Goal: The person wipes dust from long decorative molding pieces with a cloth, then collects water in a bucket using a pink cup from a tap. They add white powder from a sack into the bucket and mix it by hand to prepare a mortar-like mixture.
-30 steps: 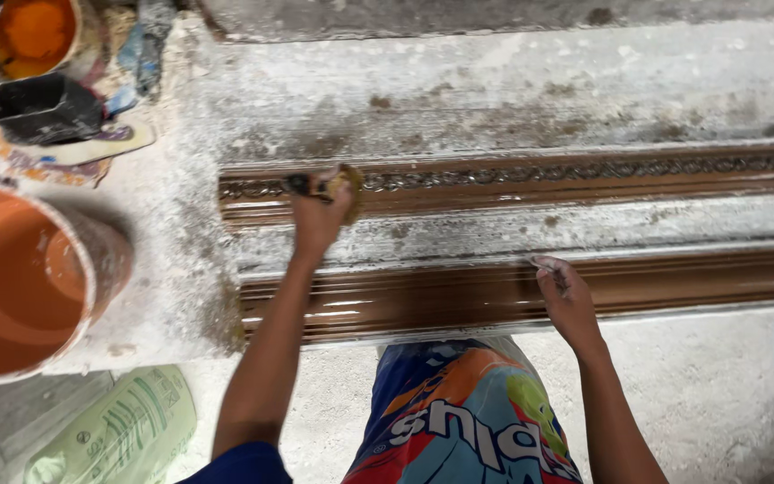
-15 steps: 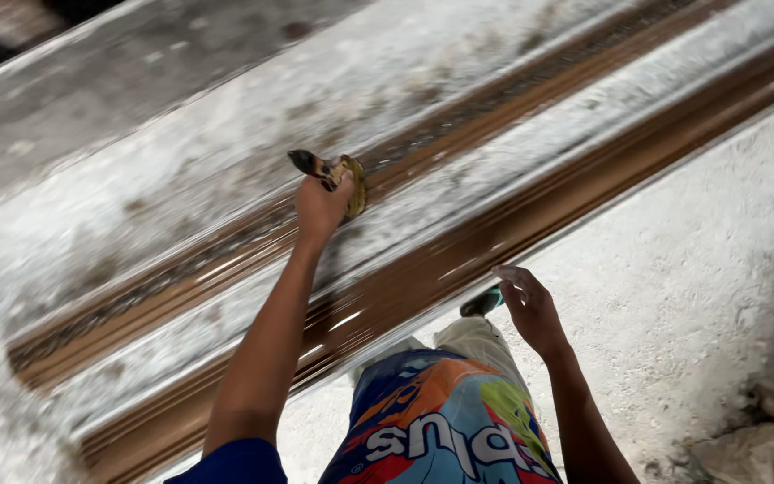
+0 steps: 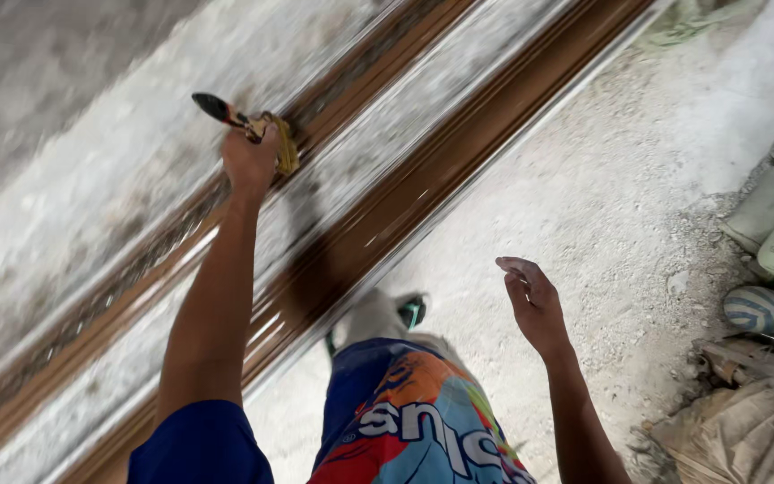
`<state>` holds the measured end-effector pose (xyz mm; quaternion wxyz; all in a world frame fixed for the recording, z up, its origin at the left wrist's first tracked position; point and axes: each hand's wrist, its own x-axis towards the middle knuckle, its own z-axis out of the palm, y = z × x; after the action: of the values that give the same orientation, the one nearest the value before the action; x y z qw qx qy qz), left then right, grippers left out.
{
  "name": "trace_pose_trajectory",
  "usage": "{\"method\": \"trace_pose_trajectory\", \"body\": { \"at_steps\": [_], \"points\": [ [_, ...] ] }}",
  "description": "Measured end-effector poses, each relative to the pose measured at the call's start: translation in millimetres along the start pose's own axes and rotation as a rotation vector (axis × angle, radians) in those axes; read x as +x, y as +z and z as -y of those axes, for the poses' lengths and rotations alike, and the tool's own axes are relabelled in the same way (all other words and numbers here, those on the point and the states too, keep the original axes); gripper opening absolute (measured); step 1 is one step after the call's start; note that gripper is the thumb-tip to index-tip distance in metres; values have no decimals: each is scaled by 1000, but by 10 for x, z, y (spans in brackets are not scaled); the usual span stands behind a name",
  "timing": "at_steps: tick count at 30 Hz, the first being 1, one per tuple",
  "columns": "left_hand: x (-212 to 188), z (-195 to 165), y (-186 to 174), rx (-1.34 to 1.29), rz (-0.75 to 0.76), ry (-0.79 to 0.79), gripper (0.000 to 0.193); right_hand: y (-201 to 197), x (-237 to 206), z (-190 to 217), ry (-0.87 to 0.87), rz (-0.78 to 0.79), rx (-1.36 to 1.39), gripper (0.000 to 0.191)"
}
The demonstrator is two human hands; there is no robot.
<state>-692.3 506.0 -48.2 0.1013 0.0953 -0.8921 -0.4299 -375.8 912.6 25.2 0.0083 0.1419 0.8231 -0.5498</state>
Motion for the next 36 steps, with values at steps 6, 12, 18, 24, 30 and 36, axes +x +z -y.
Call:
{"method": "trace_pose_trajectory", "body": {
  "at_steps": [6, 12, 18, 24, 30, 36],
  "points": [
    [535, -987, 1394, -5, -53, -133, 35, -608, 826, -204, -13, -96, -48, 27],
    [1304, -2095, 3233, -138, -44, -139, 34, -1306, 2076, -463, -2, 2, 34, 28],
    [2108, -3390, 5195, -111, -22, 10, 32, -2171, 3606, -467, 265, 25, 17, 33],
    [2869, -4367, 6882, 43, 173, -44, 41, -2713, 4590, -661, 268, -72, 33, 38],
    [3318, -5125, 8251, -290, 129, 102, 39, -2770, 4812, -974, 485, -64, 36, 40],
    [3560, -5768, 9173, -409, 198, 115, 31, -2878, 4809, -1021, 597, -94, 104, 36]
  ]
}}
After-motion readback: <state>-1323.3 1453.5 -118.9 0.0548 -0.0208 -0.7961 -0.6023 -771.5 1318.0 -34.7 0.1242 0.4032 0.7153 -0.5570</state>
